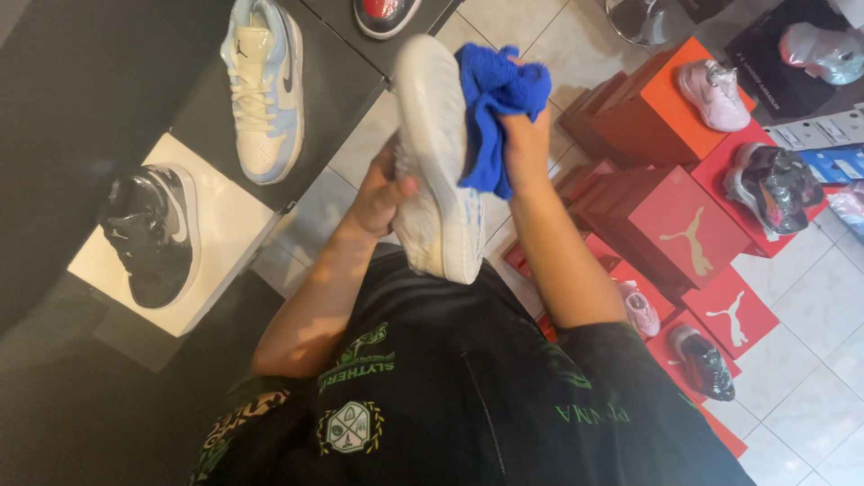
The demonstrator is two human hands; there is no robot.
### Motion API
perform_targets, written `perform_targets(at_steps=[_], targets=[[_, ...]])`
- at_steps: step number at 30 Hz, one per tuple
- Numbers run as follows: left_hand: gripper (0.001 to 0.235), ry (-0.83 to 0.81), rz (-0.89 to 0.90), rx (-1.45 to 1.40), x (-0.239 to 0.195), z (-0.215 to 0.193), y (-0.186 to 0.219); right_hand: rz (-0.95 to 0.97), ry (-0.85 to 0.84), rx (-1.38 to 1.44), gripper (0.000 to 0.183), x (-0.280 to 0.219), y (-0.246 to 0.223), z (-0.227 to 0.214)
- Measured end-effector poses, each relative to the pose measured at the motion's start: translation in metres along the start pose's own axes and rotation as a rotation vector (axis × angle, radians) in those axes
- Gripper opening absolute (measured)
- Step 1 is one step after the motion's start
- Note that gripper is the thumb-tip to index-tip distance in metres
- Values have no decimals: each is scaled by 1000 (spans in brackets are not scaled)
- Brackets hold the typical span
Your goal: Wiping a shoe and shoe boxes with a cloth to clean them.
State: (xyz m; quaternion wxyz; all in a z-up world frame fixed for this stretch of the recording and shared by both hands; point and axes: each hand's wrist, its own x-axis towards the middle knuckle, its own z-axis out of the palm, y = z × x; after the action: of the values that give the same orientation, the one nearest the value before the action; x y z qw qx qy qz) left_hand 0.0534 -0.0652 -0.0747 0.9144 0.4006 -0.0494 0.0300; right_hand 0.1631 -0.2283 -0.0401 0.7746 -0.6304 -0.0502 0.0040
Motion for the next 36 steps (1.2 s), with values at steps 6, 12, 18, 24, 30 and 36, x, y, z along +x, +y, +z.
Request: perform_targets(at_steps=[6, 12, 18, 24, 30, 36], targets=[[92, -38, -8, 435, 11, 7, 42, -440, -268, -223, 31, 1, -68, 34], [86, 356, 215, 491, 6, -45, 34, -559, -365, -453, 29, -66, -44, 27], [84, 159, 115, 718, 5, 9, 89, -659, -322, -723, 22, -67, -33, 23], [85, 184, 121, 732, 5, 30, 68, -706, -37, -525, 27, -35, -48, 51], [81, 314, 264, 732, 8, 20, 85, -401, -323, -564, 54, -71, -20, 23], [83, 345, 226, 746, 9, 11, 96, -332, -293, -484, 41, -98, 2, 5]])
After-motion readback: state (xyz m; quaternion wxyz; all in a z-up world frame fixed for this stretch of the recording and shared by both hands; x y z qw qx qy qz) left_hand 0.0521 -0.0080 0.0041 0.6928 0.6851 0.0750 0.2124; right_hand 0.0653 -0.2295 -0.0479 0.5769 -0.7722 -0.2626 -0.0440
